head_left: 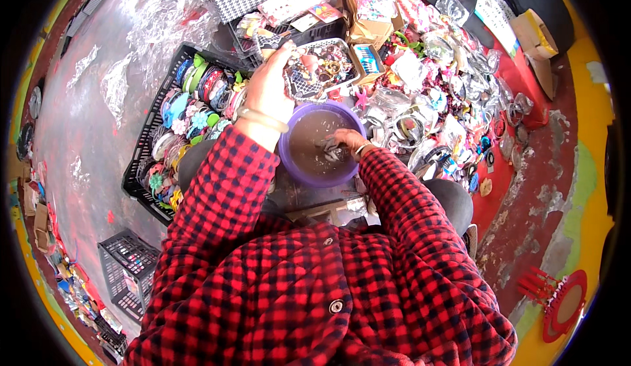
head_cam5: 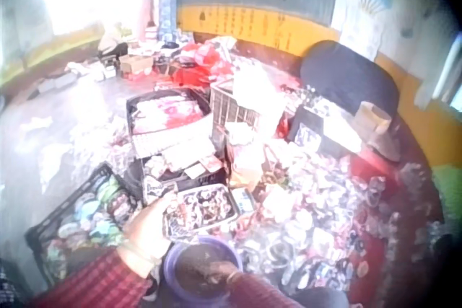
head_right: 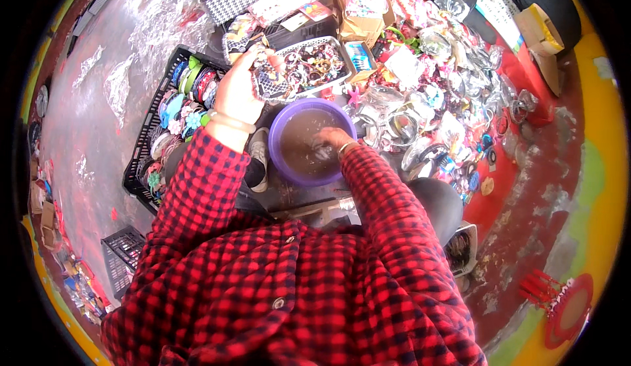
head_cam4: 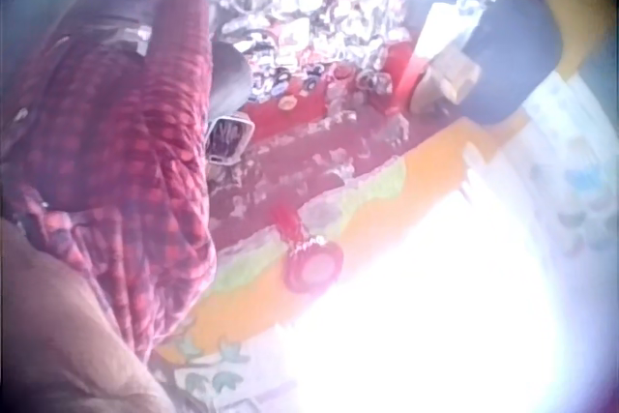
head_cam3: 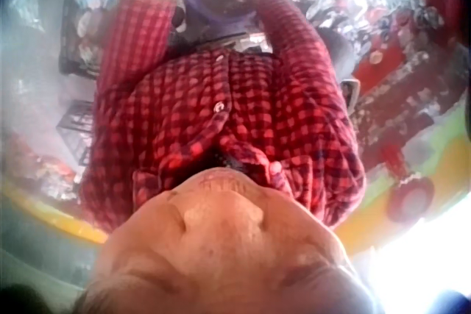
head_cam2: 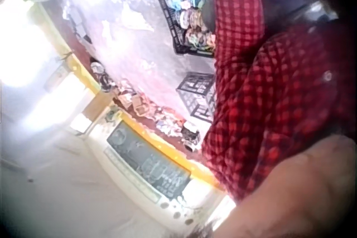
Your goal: The person sits on the floor and cleans small accessories, such as hair ties and clips, by dipping them into a purple bowl of water and wiping them with a cloth. The person then places the cleaned items into a black crate filled with similar accessories.
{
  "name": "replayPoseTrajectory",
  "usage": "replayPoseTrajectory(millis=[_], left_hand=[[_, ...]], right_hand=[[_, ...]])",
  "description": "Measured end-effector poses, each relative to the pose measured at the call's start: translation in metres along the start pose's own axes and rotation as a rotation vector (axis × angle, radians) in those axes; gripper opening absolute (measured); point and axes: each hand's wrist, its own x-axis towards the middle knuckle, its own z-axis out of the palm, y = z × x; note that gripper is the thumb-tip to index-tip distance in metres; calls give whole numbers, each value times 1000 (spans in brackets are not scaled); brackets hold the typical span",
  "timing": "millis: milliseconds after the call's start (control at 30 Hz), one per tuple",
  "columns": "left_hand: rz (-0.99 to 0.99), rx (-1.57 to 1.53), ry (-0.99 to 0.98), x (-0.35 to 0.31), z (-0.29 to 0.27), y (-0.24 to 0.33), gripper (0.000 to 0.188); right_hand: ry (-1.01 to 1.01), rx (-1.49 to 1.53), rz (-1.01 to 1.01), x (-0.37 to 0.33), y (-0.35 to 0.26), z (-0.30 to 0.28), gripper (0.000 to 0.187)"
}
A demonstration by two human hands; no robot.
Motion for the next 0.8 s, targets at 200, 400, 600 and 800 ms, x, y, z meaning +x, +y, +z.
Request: replayPoseTrajectory(millis=[200, 400, 600, 800], left_hand=[[35, -10, 75, 0, 2, -6, 19], [225, 268, -38, -1, -4, -10, 23], [92, 114, -22, -3, -1, -4, 23], [50, 59, 85, 13, -5, -20, 23]], right_hand=[[443, 534, 205, -28, -64, 41, 5], [597, 740, -7, -19, -37, 38, 11], [727, 400, 635, -20, -9, 29, 25], [508, 583, 651, -1, 103, -30, 32]])
